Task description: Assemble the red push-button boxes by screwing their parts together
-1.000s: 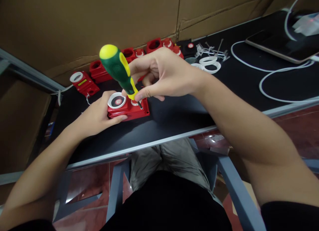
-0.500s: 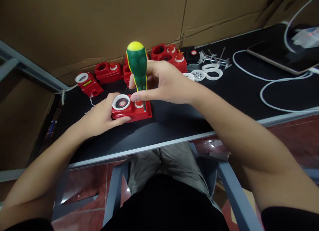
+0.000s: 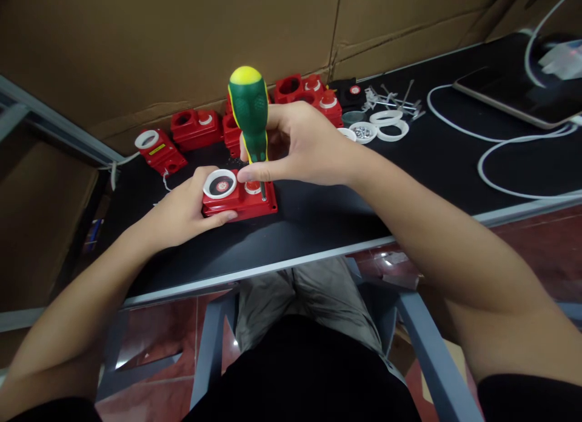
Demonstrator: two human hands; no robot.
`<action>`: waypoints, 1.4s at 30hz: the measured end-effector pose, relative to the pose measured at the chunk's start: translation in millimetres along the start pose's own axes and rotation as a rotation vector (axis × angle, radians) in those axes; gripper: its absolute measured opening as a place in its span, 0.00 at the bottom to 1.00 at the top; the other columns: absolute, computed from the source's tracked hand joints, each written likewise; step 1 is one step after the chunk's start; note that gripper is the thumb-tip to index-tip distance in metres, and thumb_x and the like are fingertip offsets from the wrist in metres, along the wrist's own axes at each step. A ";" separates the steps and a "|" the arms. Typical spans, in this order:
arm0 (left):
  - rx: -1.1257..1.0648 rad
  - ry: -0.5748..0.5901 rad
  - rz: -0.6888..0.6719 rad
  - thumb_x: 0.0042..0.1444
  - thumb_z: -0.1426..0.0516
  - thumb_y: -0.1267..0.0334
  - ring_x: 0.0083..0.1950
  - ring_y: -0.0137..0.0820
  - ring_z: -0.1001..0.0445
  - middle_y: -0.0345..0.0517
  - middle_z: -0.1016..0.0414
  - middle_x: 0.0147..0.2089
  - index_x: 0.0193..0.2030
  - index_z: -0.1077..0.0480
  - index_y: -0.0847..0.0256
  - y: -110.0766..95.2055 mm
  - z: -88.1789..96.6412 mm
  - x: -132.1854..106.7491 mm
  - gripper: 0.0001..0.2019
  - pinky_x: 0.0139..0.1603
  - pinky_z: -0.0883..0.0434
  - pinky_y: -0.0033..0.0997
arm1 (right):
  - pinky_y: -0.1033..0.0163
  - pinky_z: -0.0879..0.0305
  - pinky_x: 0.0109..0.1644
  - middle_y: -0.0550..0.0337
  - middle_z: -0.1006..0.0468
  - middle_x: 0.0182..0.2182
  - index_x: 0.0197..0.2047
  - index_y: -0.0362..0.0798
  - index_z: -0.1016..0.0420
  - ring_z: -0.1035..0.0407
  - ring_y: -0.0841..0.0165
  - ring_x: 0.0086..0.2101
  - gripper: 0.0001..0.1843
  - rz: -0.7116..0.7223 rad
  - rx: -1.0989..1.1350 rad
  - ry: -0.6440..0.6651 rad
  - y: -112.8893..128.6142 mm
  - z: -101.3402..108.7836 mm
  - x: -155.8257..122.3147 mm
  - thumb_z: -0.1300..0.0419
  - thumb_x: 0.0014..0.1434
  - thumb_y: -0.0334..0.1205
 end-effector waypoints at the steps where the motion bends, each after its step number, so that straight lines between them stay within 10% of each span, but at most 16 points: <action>1: 0.000 0.002 0.001 0.71 0.31 0.32 0.75 0.65 0.12 0.69 0.14 0.75 0.79 0.31 0.59 -0.1 0.1 0.3 0.42 0.79 0.14 0.63 | 0.58 0.13 0.47 0.59 0.11 0.41 0.44 0.54 0.12 0.17 0.61 0.43 0.22 -0.007 0.000 -0.004 -0.3 0.1 0.0 0.05 0.61 0.49; 19: 0.030 0.014 0.021 0.70 0.32 0.27 0.77 0.69 0.13 0.73 0.16 0.75 0.80 0.34 0.63 1.2 -1.0 2.0 0.48 0.81 0.16 0.66 | 0.65 0.20 0.28 0.61 0.11 0.46 0.49 0.50 0.17 0.21 0.72 0.31 0.31 0.034 0.132 0.012 12.0 0.7 -1.0 0.03 0.58 0.46; 32: 0.049 0.013 0.017 0.71 0.33 0.25 0.75 0.68 0.12 0.70 0.15 0.74 0.79 0.34 0.59 4.0 0.5 1.2 0.47 0.80 0.14 0.67 | 0.61 0.09 0.56 0.57 0.11 0.57 0.62 0.50 0.12 0.14 0.65 0.50 0.24 0.092 -0.019 0.135 -7.0 -3.3 -4.9 0.15 0.78 0.58; 42: 0.044 0.002 0.001 0.71 0.32 0.29 0.74 0.66 0.11 0.68 0.15 0.74 0.79 0.33 0.59 4.8 -0.8 1.3 0.45 0.79 0.14 0.64 | 0.59 0.10 0.53 0.60 0.12 0.49 0.54 0.51 0.12 0.17 0.64 0.45 0.26 0.129 -0.056 0.119 -6.8 -8.3 -2.6 0.13 0.73 0.62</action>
Point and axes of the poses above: each hand's wrist, its own x-axis towards the middle knuckle, its own z-axis out of the back of the hand, y = z × x, the point moved 5 cm from there along x, towards the middle knuckle
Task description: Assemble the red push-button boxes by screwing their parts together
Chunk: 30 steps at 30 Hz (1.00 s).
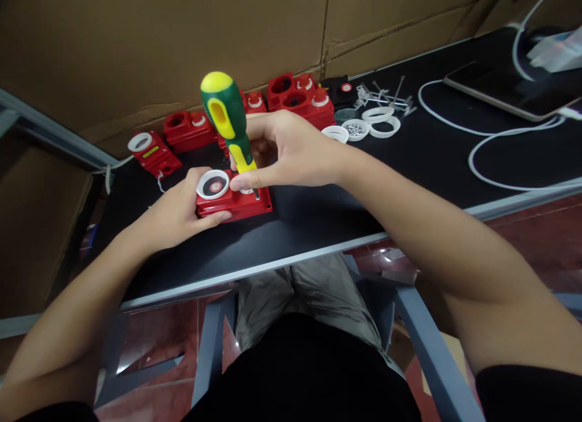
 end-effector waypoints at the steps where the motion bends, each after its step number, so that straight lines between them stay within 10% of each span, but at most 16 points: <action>1: -0.002 0.002 0.002 0.71 0.32 0.28 0.74 0.66 0.11 0.68 0.15 0.74 0.80 0.33 0.59 0.2 -0.1 -0.1 0.45 0.78 0.14 0.65 | 0.59 0.10 0.53 0.59 0.12 0.49 0.53 0.51 0.12 0.17 0.64 0.45 0.26 0.005 -0.003 -0.016 1.5 0.5 0.2 0.12 0.72 0.62; 30: -0.016 0.007 0.002 0.71 0.31 0.26 0.74 0.67 0.11 0.68 0.15 0.75 0.76 0.32 0.57 -0.2 2.4 1.0 0.43 0.78 0.13 0.67 | 0.68 0.13 0.48 0.51 0.06 0.59 0.72 0.46 0.15 0.16 0.72 0.42 0.20 0.034 0.158 0.128 21.7 -2.3 -1.9 0.24 0.86 0.47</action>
Point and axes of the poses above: each hand's wrist, its own x-axis towards the middle knuckle, its own z-axis out of the back of the hand, y = z × x, the point moved 5 cm from there along x, towards the middle knuckle
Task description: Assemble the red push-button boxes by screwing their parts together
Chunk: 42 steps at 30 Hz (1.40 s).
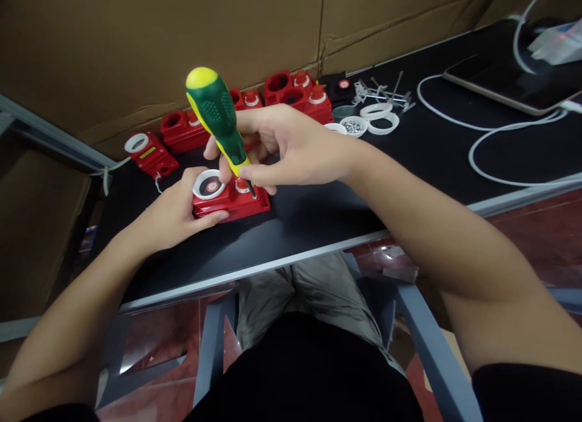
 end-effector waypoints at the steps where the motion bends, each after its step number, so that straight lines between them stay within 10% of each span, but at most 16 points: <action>1: -0.001 0.000 0.001 0.71 0.31 0.27 0.74 0.67 0.12 0.68 0.15 0.76 0.77 0.32 0.57 -0.3 0.0 -0.1 0.43 0.79 0.13 0.67 | 0.68 0.13 0.47 0.52 0.07 0.58 0.69 0.46 0.13 0.16 0.72 0.41 0.19 0.008 0.003 -0.010 -1.9 0.8 0.7 0.23 0.85 0.48; 12: 0.021 0.004 0.003 0.72 0.32 0.29 0.74 0.66 0.12 0.69 0.16 0.76 0.80 0.33 0.59 -1.4 0.4 -0.7 0.44 0.79 0.14 0.66 | 0.56 0.08 0.63 0.58 0.11 0.54 0.60 0.52 0.09 0.13 0.60 0.54 0.30 -0.058 -0.131 -0.102 -11.2 7.4 0.1 0.14 0.75 0.68; 42: -0.001 -0.007 0.001 0.71 0.31 0.30 0.76 0.66 0.12 0.71 0.15 0.78 0.80 0.34 0.59 -0.7 -0.2 -0.6 0.44 0.81 0.15 0.67 | 0.63 0.10 0.53 0.60 0.10 0.51 0.59 0.49 0.13 0.16 0.70 0.43 0.23 -0.090 -0.139 -0.167 -5.7 15.0 -7.8 0.13 0.75 0.51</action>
Point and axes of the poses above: each hand's wrist, its own x-axis towards the middle knuckle, its own z-axis out of the back of the hand, y = z × x, the point moved 5 cm from there along x, towards the middle knuckle
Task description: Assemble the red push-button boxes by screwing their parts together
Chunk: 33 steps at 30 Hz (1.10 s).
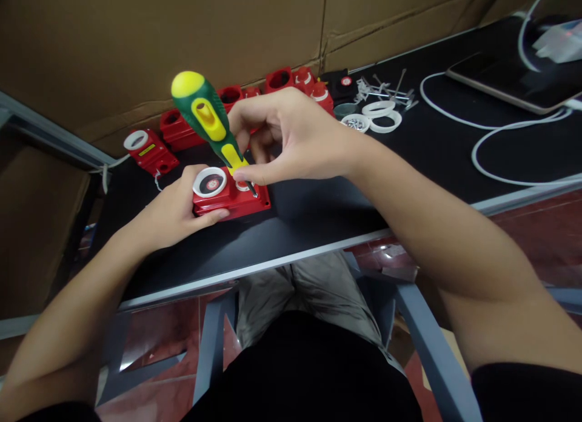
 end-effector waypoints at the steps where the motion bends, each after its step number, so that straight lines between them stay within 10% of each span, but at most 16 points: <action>1: 0.000 -0.002 -0.003 0.71 0.31 0.29 0.76 0.66 0.12 0.71 0.15 0.78 0.79 0.34 0.58 0.3 0.0 -0.1 0.44 0.81 0.15 0.67 | 0.63 0.09 0.54 0.60 0.10 0.52 0.60 0.49 0.13 0.16 0.70 0.43 0.23 -0.001 0.004 0.002 0.8 -0.1 0.1 0.13 0.75 0.51; 26: 0.027 0.008 0.006 0.71 0.32 0.29 0.72 0.65 0.11 0.68 0.15 0.73 0.80 0.34 0.60 0.5 -0.5 -0.4 0.45 0.77 0.13 0.63 | 0.47 0.05 0.69 0.54 0.10 0.57 0.57 0.52 0.15 0.13 0.53 0.60 0.40 -0.037 -0.032 0.025 -10.8 -8.0 9.0 0.09 0.64 0.74; 33: 0.032 0.010 0.015 0.71 0.32 0.28 0.72 0.66 0.11 0.68 0.15 0.73 0.80 0.34 0.60 0.6 0.5 -0.6 0.46 0.78 0.13 0.64 | 0.50 0.05 0.67 0.55 0.08 0.59 0.60 0.51 0.11 0.11 0.55 0.58 0.35 -0.026 -0.016 0.006 -8.7 -8.5 7.2 0.09 0.67 0.67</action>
Point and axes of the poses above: each hand's wrist, its own x-axis towards the middle knuckle, its own z-axis out of the back of the hand, y = z × x, the point moved 5 cm from there along x, towards the middle knuckle
